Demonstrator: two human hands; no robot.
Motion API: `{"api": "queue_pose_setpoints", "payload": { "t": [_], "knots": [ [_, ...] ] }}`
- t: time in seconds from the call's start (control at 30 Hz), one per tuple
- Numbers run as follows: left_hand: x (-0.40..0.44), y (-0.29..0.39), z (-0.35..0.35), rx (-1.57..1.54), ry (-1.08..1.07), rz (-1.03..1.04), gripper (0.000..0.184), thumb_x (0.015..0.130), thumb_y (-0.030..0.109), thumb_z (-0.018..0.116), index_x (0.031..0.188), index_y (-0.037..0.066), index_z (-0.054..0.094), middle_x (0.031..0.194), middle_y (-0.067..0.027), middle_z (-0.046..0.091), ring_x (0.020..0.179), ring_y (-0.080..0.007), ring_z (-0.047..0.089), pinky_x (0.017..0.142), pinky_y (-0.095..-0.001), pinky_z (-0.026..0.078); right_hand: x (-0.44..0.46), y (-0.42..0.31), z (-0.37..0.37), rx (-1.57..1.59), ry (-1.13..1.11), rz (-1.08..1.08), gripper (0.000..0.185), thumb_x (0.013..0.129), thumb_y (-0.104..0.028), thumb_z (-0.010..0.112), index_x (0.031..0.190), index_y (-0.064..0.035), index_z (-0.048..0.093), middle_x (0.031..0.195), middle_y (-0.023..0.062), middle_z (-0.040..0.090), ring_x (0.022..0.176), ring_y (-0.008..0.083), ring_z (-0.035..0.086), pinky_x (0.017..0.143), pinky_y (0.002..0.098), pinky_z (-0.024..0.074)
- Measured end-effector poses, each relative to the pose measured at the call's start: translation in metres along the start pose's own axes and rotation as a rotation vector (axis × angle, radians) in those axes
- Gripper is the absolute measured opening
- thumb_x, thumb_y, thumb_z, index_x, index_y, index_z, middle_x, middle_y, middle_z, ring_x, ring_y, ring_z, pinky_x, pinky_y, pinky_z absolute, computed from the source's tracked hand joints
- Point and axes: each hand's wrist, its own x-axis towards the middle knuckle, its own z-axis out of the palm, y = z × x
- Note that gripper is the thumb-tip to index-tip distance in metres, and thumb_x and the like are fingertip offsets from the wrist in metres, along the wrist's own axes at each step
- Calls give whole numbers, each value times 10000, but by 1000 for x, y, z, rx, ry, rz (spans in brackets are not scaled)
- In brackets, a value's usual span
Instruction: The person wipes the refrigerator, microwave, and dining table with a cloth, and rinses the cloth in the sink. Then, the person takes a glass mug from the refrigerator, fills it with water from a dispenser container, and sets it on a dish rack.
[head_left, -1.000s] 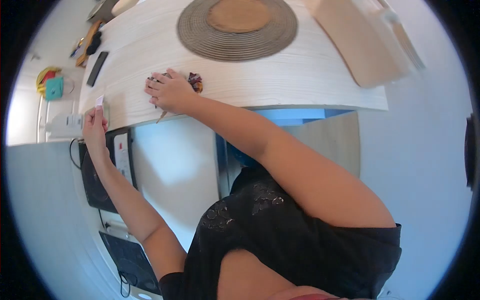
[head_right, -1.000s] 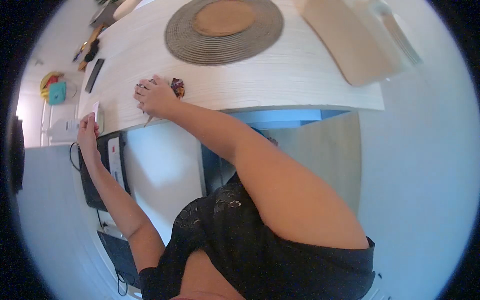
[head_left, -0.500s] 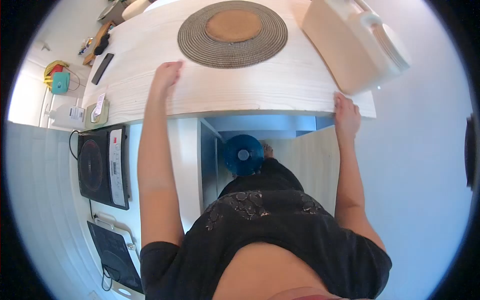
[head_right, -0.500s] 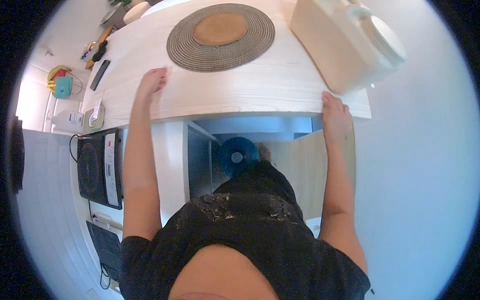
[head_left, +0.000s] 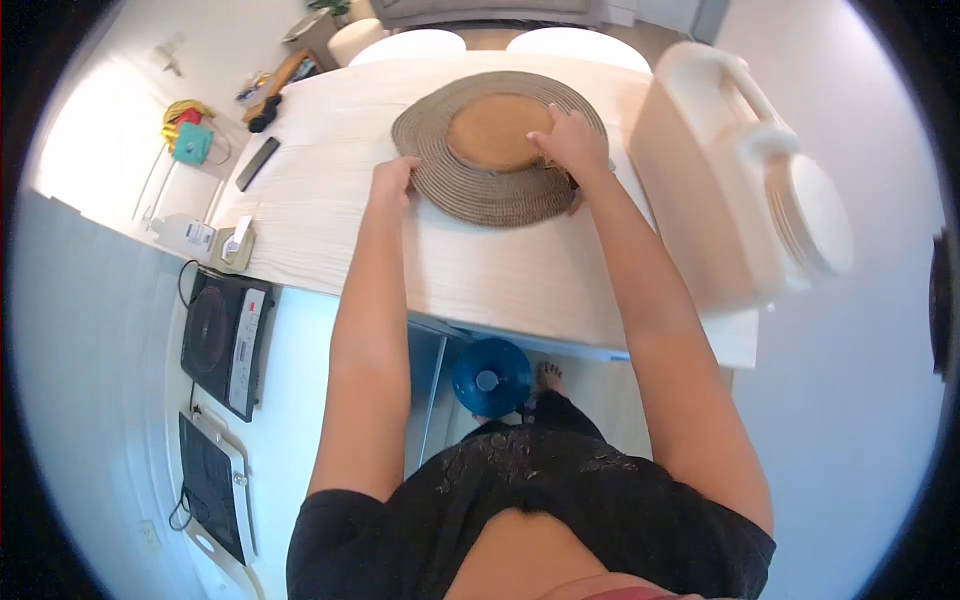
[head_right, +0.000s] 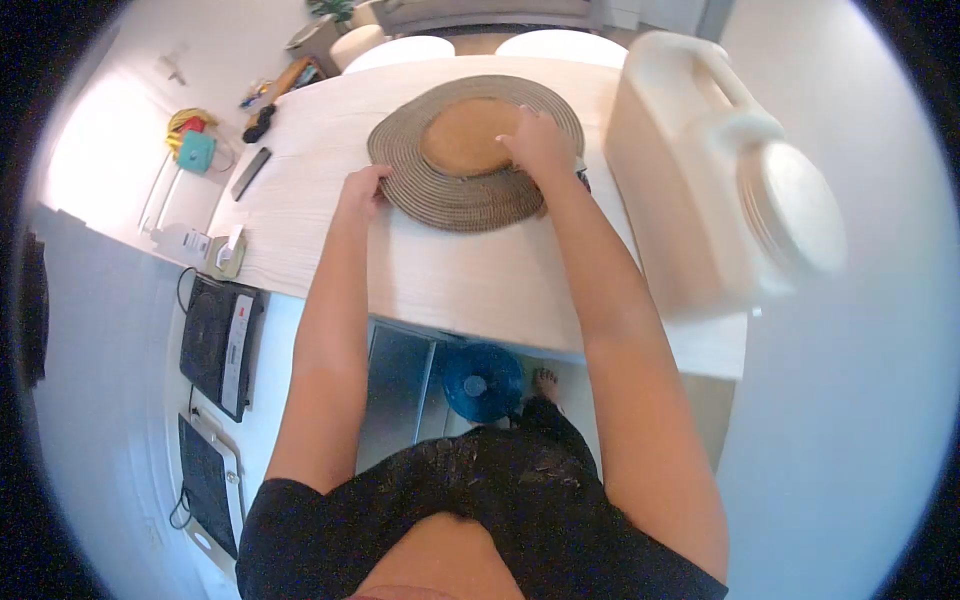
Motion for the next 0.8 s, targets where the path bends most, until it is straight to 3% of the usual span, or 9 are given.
{"api": "queue_pose_setpoints", "payload": {
  "t": [0.13,0.2,0.27,0.33,0.4,0.5,0.57,0.77,0.8],
  "knots": [
    [-35,15,37,-287,440,67,411,805,-26,511,1205,64,496,974,-163,583,796,-187,583,636,-330,495,65,11,20,30,-101,-60,809,752,-445,667,1381,-74,320,1199,165,560,1084,295,565,880,407,470],
    [-70,24,38,-43,177,186,503,814,-45,455,1265,176,437,1009,-142,572,813,-172,564,636,-339,509,70,9,26,15,-171,-138,870,720,-429,710,1385,-50,298,1173,168,577,1069,298,577,876,397,475],
    [-49,6,24,-88,61,163,428,838,-41,453,1236,115,465,1030,-105,582,857,-180,574,709,-339,518,66,10,20,76,-169,-148,850,674,-344,772,1348,-35,357,1091,174,617,996,315,613,829,384,497],
    [-43,-5,20,-512,34,-80,409,855,-8,463,1260,50,451,1051,-94,573,885,-186,574,731,-360,498,72,20,31,174,-171,-164,760,681,-293,776,1294,-17,420,1051,161,632,924,288,632,784,367,505],
    [-60,-10,21,-444,62,-32,364,876,56,493,1239,39,476,1053,-85,583,884,-184,581,760,-347,494,77,31,40,279,-183,-180,670,689,-241,779,1240,0,484,1011,149,647,853,260,651,738,350,512],
    [-86,-7,12,-387,35,-19,326,897,162,545,1186,14,523,1043,-73,605,890,-170,585,800,-326,481,70,39,26,1099,-543,-33,283,819,-163,660,1030,22,619,925,75,653,757,127,602,677,279,483],
    [-104,-4,10,-392,-16,-63,329,898,205,567,1156,1,546,1030,-69,617,897,-158,582,811,-320,473,57,36,17,1196,-576,-61,276,832,-157,643,1044,16,618,920,70,655,771,132,605,691,274,478],
    [-223,-2,20,8,38,422,265,902,215,569,1018,-19,614,972,-64,655,850,-156,604,793,-276,477,-14,24,-30,1104,-718,-182,343,844,-191,637,1121,7,597,934,65,645,803,133,596,761,257,463],
    [-253,-4,18,150,129,499,264,859,261,619,932,7,628,869,-66,641,738,-160,589,683,-287,460,-32,24,-36,1028,-696,-243,370,847,-211,636,1141,8,586,953,72,636,820,130,589,774,256,462]
  ]
}}
